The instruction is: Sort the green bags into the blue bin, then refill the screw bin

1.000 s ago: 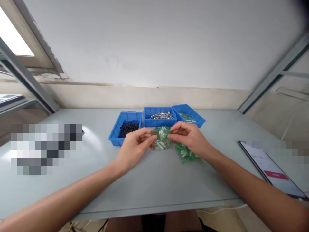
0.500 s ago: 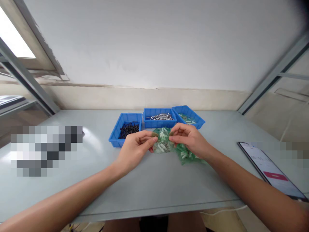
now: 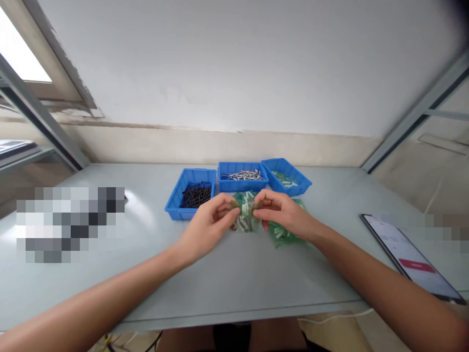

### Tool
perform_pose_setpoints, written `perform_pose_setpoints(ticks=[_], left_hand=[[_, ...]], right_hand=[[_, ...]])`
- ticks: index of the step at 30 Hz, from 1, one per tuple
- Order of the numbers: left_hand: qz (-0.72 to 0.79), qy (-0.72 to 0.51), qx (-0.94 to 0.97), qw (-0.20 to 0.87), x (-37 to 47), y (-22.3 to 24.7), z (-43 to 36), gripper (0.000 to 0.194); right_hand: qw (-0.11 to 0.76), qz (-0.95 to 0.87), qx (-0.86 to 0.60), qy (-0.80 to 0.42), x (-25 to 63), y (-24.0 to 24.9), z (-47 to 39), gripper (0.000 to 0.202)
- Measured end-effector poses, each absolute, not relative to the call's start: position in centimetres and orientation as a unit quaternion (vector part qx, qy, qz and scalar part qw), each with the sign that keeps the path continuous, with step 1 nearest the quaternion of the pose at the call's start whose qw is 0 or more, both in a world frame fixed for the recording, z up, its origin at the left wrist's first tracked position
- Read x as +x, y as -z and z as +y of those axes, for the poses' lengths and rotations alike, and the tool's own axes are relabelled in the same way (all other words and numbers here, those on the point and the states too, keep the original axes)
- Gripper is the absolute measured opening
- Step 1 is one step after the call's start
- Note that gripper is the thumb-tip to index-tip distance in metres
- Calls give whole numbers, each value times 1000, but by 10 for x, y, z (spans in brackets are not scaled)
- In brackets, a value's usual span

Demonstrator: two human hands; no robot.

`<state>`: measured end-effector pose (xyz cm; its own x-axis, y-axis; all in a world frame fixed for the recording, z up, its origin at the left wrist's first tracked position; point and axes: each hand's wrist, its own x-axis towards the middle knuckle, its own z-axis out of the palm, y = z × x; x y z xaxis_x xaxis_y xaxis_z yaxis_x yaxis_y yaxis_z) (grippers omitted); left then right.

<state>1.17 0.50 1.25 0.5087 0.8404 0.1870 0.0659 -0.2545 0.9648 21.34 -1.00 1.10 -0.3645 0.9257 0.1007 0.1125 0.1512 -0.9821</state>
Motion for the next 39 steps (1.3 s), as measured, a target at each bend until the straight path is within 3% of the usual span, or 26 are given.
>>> perform_pose_setpoints(ticks=[6, 14, 26, 39], left_hand=[[325, -371, 655, 572, 12, -13, 7, 15], [360, -351, 676, 539, 12, -15, 3, 8], [341, -280, 724, 530, 13, -9, 2, 14], [362, -317, 689, 542, 12, -16, 2, 9]], right_hand=[[390, -650, -407, -510, 214, -12, -11, 16], [379, -652, -396, -523, 207, -10, -13, 18], [368, -683, -435, -456, 202, -4, -18, 12], [384, -660, -412, -497, 206, -11, -15, 13]])
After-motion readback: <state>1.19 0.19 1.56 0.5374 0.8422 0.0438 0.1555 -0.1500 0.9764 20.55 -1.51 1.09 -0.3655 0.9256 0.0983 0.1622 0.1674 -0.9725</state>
